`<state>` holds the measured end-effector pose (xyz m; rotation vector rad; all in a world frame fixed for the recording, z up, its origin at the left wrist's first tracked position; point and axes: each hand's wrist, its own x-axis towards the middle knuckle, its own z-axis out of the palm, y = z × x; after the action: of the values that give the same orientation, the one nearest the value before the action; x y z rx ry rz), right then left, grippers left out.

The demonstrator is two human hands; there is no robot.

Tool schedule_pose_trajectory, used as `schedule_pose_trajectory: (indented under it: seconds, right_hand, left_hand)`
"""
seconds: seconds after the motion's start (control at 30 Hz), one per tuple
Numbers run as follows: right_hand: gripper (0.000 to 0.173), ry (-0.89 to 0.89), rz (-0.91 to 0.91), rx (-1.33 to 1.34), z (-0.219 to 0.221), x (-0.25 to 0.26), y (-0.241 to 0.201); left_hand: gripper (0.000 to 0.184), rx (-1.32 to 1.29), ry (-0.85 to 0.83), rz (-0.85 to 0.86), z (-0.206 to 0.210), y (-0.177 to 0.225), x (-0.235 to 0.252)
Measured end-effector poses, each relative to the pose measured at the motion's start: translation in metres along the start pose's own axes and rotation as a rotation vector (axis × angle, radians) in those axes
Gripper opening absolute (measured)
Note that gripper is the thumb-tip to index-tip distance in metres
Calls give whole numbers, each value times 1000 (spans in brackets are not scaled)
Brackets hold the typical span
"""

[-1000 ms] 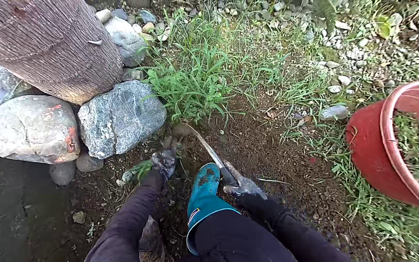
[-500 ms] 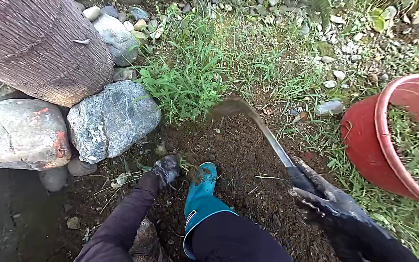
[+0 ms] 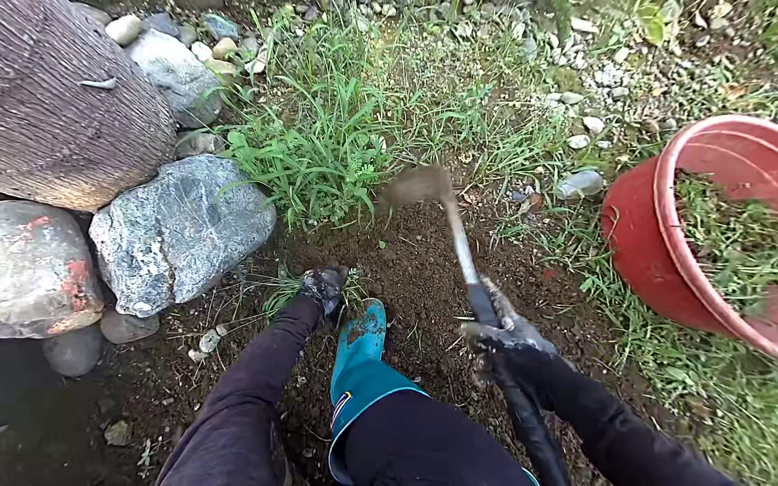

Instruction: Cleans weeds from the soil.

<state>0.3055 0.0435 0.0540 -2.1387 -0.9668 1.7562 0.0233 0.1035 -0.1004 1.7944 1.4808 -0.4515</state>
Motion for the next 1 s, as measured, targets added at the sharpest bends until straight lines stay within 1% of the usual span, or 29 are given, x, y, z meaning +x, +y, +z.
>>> schedule_pose_trajectory:
  seconds: [0.07,0.1,0.2,0.27,0.33,0.37,0.4,0.47,0.5,0.57,0.6,0.67,0.7,0.73,0.8,0.83,0.9,0.93,1.0]
  right_hand:
    - [92,-121,74,-86,-3,-3,17]
    - [94,-154,87,-80,-10,-7,20]
    - [93,-126,50,24,-29,-21,10]
    - [91,-74,-17,103,-23,-22,2]
    - [90,-59,-28,109,-7,-14,3]
    - [89,-90,-2,57,1,-10,8]
    - [88,-140,33,-20,8,-7,14]
    - [92,-217,78,-126,10,-3,24]
    - [92,-217,69,-122,7,-3,22]
    - [91,-180,26,-19,-2,-9,10]
    - [91,-154,-2,47,-3,-12,5]
    - [91,-100,-32,114,5,-12,-1]
    - [90,-100,-26,103,12,-9,-1]
    - [90,-117,-5,49,18,-7,3]
    - [93,-194,46,-111,25,-1,18]
    - [94,-217,49,-147,22,1,24]
    - [94,-217,46,-111,4,-3,21]
    - [94,-196,29,-105,-8,-9,14]
    - [93,-91,-41,-214,-30,-23,0]
  left_hand:
    - [55,-58,-23,23,5,-10,-26]
    - [53,-69,-40,36,8,-16,-38]
    - [54,-56,-95,57,25,-38,-69]
    - [53,-39,-95,107,38,-45,-76]
    - [49,-26,-68,166,51,-42,-77]
    - [54,-3,-63,176,56,-38,-78]
    - [64,20,-54,164,59,-33,-78]
    - [88,33,-13,65,56,-28,-75]
    - [92,-9,61,5,56,-29,-73]
    - [97,-61,184,-114,51,-35,-66]
    - [102,-50,166,-187,46,-38,-62]
    - [106,-59,58,-316,36,-41,-52]
    - [102,-79,15,-347,33,-42,-49]
    - [92,-100,-14,-348,31,-44,-49]
    - [63,-151,-62,-293,26,-48,-59]
    - [53,-175,-90,-231,21,-48,-66]
    - [44,-174,-119,-53,10,-38,-78]
    - [41,-138,-94,41,5,-30,-83]
    - [37,-5,42,216,-6,-13,-73]
